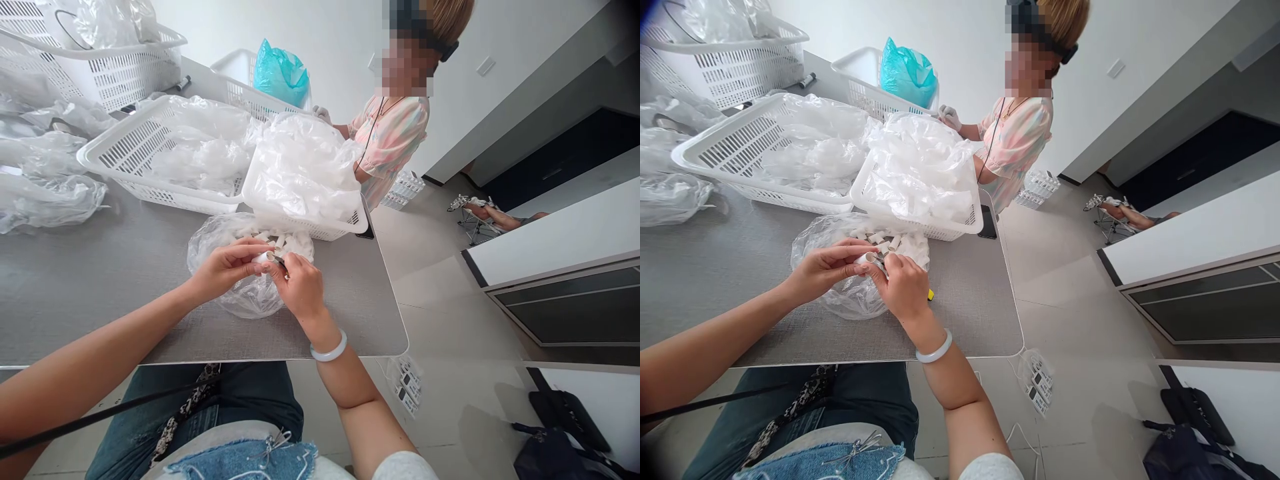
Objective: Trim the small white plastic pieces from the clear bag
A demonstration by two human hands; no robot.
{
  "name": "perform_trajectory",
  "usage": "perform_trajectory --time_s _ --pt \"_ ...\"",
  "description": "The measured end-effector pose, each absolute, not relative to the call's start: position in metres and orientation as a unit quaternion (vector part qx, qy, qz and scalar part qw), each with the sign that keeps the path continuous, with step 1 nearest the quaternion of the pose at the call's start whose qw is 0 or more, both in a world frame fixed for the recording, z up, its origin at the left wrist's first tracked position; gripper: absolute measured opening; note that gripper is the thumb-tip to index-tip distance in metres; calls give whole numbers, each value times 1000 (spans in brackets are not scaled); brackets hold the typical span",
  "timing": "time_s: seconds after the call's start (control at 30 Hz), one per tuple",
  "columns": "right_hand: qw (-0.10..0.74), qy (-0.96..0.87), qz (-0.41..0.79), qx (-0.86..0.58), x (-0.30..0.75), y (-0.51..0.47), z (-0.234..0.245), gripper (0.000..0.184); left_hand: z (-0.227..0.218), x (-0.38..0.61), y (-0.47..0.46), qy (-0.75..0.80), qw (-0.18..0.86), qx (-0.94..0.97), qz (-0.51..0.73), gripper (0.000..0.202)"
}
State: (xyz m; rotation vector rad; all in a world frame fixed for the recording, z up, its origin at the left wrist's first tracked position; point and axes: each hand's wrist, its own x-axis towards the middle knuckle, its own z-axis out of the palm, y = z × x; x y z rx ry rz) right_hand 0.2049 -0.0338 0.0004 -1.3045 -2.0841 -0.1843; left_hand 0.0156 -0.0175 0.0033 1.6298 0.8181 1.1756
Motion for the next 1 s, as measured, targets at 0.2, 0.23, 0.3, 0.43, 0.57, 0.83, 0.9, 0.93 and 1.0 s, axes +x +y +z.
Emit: perform_trajectory --time_s 0.2,0.23,0.3,0.43,0.57,0.83,0.9,0.93,1.0 --pt "352 -798 -79 -484 204 -35 -3 57 5 16 -19 329 484 652 482 35" --pt "352 -794 -77 -489 204 -35 -3 56 7 15 -20 326 492 653 476 36" --pt "348 -791 -69 -499 204 -35 -2 55 12 15 -22 317 506 658 459 39" --pt "337 -797 -65 -497 204 -35 -2 53 14 14 -22 310 514 668 440 38" --pt "344 -799 -74 -487 204 -35 -1 57 10 14 -20 301 531 649 454 37" --pt "317 -802 -52 -504 205 -35 2 60 8 15 -19 297 556 620 467 30" --pt "326 -801 -59 -498 204 -36 2 62 8 16 -19 298 554 616 475 29" --pt "332 -799 -64 -498 204 -36 2 63 9 16 -19 298 553 614 478 29" --pt "335 -794 -66 -504 204 -36 3 64 9 16 -18 299 552 613 479 30"
